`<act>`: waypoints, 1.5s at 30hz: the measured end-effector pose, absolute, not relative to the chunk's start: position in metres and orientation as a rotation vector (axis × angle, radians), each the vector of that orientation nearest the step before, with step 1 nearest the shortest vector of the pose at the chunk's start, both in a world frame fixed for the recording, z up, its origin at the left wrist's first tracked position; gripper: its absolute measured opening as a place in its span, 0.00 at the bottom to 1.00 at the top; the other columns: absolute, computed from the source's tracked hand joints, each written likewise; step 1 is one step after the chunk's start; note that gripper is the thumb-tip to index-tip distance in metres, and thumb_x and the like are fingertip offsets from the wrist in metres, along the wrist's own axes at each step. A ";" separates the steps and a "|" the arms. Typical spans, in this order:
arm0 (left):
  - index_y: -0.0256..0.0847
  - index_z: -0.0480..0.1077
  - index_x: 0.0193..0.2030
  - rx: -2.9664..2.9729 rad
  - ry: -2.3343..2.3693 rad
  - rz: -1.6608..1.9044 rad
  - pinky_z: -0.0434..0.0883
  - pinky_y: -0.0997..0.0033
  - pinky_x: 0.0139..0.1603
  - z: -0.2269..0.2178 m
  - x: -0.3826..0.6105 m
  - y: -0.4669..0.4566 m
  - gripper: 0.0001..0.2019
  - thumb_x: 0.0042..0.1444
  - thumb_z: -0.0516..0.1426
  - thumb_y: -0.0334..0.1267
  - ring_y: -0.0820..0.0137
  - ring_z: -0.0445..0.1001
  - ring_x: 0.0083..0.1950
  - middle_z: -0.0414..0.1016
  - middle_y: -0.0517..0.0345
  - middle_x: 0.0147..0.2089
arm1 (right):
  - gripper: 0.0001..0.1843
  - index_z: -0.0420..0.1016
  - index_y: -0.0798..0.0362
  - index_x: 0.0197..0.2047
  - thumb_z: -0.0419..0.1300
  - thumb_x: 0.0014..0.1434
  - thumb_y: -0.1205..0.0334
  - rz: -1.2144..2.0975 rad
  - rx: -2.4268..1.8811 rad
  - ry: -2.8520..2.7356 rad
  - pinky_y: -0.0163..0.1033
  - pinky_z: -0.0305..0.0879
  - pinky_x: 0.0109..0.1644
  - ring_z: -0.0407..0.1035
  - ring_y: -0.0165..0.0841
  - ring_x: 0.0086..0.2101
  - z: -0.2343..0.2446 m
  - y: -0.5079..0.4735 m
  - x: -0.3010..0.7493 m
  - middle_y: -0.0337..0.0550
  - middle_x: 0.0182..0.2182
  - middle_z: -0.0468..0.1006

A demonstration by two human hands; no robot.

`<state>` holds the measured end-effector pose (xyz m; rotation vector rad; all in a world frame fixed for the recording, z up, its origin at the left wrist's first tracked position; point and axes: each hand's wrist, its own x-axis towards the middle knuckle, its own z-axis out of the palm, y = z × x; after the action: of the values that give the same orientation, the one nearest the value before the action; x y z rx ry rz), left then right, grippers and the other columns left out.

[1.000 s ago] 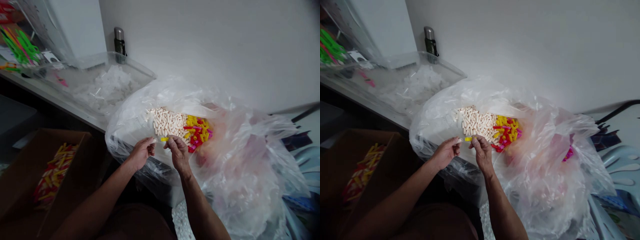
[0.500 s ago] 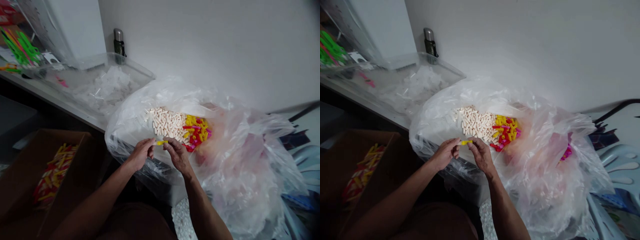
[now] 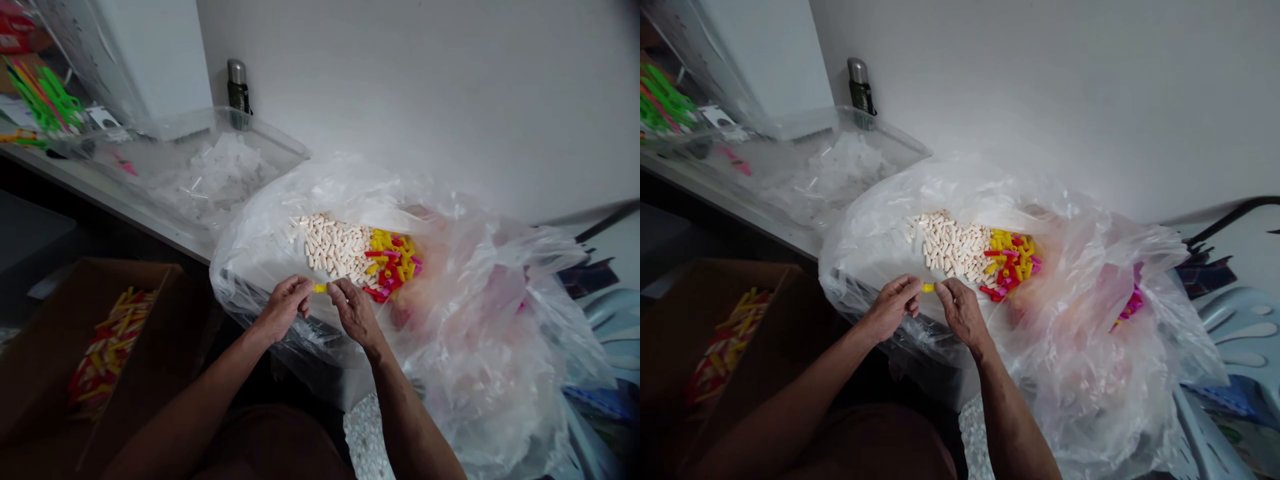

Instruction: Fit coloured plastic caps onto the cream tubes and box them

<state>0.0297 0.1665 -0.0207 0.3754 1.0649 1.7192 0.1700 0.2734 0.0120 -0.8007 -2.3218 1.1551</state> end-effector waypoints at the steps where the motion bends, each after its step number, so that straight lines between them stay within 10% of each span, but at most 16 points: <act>1: 0.40 0.70 0.31 0.390 1.071 1.723 0.65 0.75 0.24 -0.021 0.030 0.166 0.22 0.52 0.71 0.55 0.78 0.60 0.23 0.63 0.66 0.24 | 0.24 0.73 0.49 0.32 0.53 0.73 0.42 1.166 -0.813 -2.333 0.39 0.60 0.36 0.65 0.33 0.29 0.011 0.273 0.170 0.38 0.26 0.71; 23: 0.41 0.75 0.41 0.690 1.345 1.778 0.63 0.75 0.27 -0.030 0.034 0.154 0.16 0.63 0.64 0.53 0.75 0.66 0.24 0.68 0.64 0.24 | 0.29 0.61 0.47 0.28 0.48 0.73 0.37 1.695 -0.898 -2.036 0.40 0.58 0.32 0.58 0.31 0.23 0.002 0.255 0.160 0.34 0.20 0.64; 31: 0.42 0.66 0.33 0.298 1.014 1.642 0.55 0.77 0.19 -0.017 0.032 0.153 0.21 0.55 0.68 0.55 0.78 0.56 0.20 0.64 0.67 0.25 | 0.24 0.68 0.48 0.33 0.51 0.74 0.40 1.290 -0.782 -2.285 0.41 0.59 0.38 0.63 0.34 0.30 0.010 0.254 0.165 0.39 0.28 0.69; 39: 0.41 0.79 0.42 0.871 1.504 1.770 0.68 0.72 0.35 -0.025 0.035 0.143 0.10 0.62 0.65 0.45 0.69 0.73 0.34 0.77 0.54 0.35 | 0.26 0.57 0.46 0.30 0.53 0.70 0.35 2.027 -0.942 -1.661 0.37 0.53 0.24 0.52 0.29 0.20 -0.011 0.240 0.155 0.30 0.22 0.55; 45: 0.42 0.75 0.46 0.828 1.678 1.705 0.66 0.71 0.30 -0.030 0.010 0.122 0.14 0.68 0.58 0.50 0.71 0.69 0.28 0.77 0.58 0.32 | 0.20 0.73 0.51 0.39 0.52 0.73 0.45 1.103 -0.965 -2.403 0.40 0.65 0.42 0.69 0.36 0.35 0.007 0.295 0.181 0.43 0.33 0.76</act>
<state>0.0096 0.1224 -0.0297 0.8275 1.6776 1.7051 0.1811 0.2945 0.0067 -0.9646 -2.4027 1.1032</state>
